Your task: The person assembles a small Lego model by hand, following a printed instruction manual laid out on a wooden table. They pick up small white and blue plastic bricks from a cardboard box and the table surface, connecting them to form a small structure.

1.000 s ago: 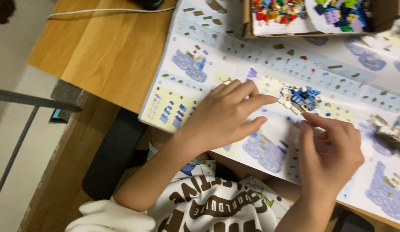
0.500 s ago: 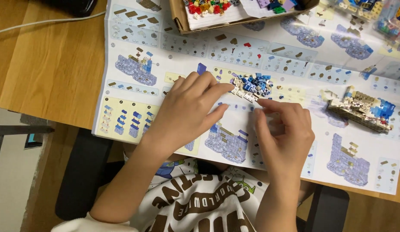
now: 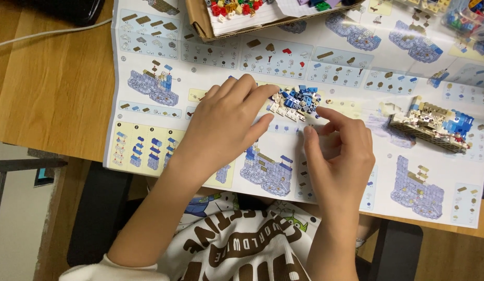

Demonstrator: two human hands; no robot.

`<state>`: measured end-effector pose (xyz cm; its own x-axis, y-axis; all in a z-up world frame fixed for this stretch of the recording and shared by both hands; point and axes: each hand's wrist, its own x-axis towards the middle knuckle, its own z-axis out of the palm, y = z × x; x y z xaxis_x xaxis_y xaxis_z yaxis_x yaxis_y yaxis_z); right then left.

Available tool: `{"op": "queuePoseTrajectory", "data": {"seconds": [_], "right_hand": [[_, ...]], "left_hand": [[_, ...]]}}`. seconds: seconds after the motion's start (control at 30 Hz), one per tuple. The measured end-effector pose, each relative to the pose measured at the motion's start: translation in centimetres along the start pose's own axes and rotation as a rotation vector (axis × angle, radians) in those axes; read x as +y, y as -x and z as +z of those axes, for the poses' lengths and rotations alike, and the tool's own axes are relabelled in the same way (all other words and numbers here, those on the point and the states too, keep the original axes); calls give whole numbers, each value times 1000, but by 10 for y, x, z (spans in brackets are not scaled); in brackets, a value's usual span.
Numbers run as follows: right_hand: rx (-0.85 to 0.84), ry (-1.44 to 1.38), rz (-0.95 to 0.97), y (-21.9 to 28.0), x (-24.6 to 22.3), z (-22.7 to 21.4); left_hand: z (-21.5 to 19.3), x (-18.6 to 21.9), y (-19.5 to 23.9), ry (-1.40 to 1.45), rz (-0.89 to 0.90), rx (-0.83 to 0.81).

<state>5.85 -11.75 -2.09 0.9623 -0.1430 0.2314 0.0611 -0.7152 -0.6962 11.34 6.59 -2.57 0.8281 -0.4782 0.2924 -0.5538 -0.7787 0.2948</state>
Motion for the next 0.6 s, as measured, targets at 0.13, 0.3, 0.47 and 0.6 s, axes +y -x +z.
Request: {"op": "queuePoseTrajectory", "data": {"seconds": [0.13,0.3,0.47,0.6], "right_hand": [[-27,35,-17,-1,-1,0],[-43,49,-19,0,1,0],[-56,57,-17,-2,-1,1],[-139,44,15,-13,-12,-6]], "left_hand": [[5,-1,-3,4,17,21],[7,-3,-3,19,23,45],[8,-4,-1,61,8,95],[8,-3,2,59,-5,123]]}}
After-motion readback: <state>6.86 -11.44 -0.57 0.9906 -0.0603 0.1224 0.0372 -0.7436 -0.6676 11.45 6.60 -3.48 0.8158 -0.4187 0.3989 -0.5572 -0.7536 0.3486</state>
